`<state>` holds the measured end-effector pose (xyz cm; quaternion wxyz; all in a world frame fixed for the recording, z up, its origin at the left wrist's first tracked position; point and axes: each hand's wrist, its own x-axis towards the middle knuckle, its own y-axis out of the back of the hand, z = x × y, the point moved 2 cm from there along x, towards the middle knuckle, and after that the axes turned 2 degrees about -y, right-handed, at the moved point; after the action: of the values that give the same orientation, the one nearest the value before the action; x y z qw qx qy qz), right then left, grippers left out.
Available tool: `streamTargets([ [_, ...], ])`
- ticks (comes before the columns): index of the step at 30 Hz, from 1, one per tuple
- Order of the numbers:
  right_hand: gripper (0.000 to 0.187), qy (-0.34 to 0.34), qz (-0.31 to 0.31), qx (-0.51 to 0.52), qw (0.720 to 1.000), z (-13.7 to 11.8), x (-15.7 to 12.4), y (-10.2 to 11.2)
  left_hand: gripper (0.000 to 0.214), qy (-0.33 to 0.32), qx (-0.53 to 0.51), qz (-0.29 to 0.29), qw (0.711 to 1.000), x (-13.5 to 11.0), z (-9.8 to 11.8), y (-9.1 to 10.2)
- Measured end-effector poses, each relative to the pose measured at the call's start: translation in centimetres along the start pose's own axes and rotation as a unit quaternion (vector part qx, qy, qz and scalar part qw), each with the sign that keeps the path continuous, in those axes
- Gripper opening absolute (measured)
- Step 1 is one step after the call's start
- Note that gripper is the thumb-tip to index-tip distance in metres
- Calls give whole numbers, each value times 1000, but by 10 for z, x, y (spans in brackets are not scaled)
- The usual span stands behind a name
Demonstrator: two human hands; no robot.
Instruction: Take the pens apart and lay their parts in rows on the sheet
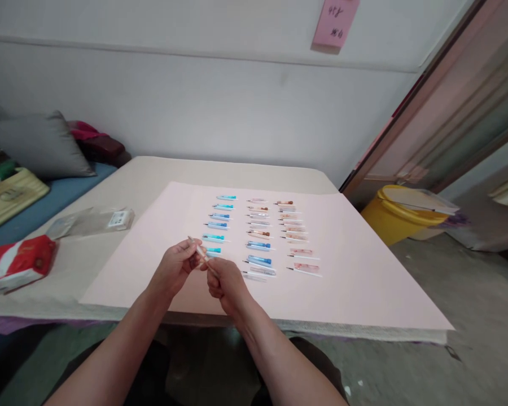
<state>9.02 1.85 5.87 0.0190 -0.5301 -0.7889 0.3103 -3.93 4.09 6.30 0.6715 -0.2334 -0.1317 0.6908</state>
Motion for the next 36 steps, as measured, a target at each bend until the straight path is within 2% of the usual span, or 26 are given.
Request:
streamTargets([
  [2, 23, 49, 43, -90, 994, -2, 1, -1, 22, -2, 3, 13, 1000, -1, 1, 0],
  [4, 24, 108, 93, -206, 968, -4, 1, -1, 21, -8, 13, 24, 1000, -2, 2, -1],
  [7, 20, 188, 155, -381, 892, -6, -1, -2, 21, -18, 26, 29, 999, -4, 4, -1],
  [9, 18, 210, 179, -438, 856, -6, -2, -2, 22, -21, 28, 30, 999, -5, 5, -1],
  [10, 20, 208, 180, -435, 857, -5, -2, -2, 23, -21, 29, 30, 999, -5, 5, -1],
  [11, 22, 195, 174, -406, 876, -4, -1, -2, 23, -20, 29, 29, 999, -5, 5, 0],
  [14, 25, 78, 87, -189, 975, 1, 4, 1, 24, -22, 34, 13, 999, -5, 3, -1],
  [15, 23, 22, 44, -97, 994, 3, 5, 1, 24, -22, 35, 5, 999, -5, 2, -1],
  [17, 19, -70, -37, 53, 995, 5, 6, 2, 24, -19, 31, -11, 999, -4, -1, -2],
  [20, 16, -116, -90, 147, 978, 4, 5, 2, 23, -9, 18, -29, 999, -4, -4, -3],
  [23, 16, -83, -60, 114, 988, 2, 4, 2, 24, 3, 7, -32, 999, -4, -5, -3],
  [26, 18, -13, 2, 6, 1000, 0, 3, 2, 26, 12, -5, -33, 999, -4, -3, -4],
  [28, 21, 27, 37, -86, 995, -1, 3, 2, 27, 14, -8, -32, 999, -4, -1, -4],
  [30, 22, 75, 66, -183, 978, -3, 3, 3, 28, 17, -3, -29, 999, -4, 1, -4],
  [33, 22, 166, 97, -301, 934, -6, 1, 2, 28, 23, 3, -31, 999, -4, 3, -3],
  [36, 33, 209, 106, -381, 894, -7, -3, 0, 28, 26, -3, -32, 999, -3, 3, -2],
])
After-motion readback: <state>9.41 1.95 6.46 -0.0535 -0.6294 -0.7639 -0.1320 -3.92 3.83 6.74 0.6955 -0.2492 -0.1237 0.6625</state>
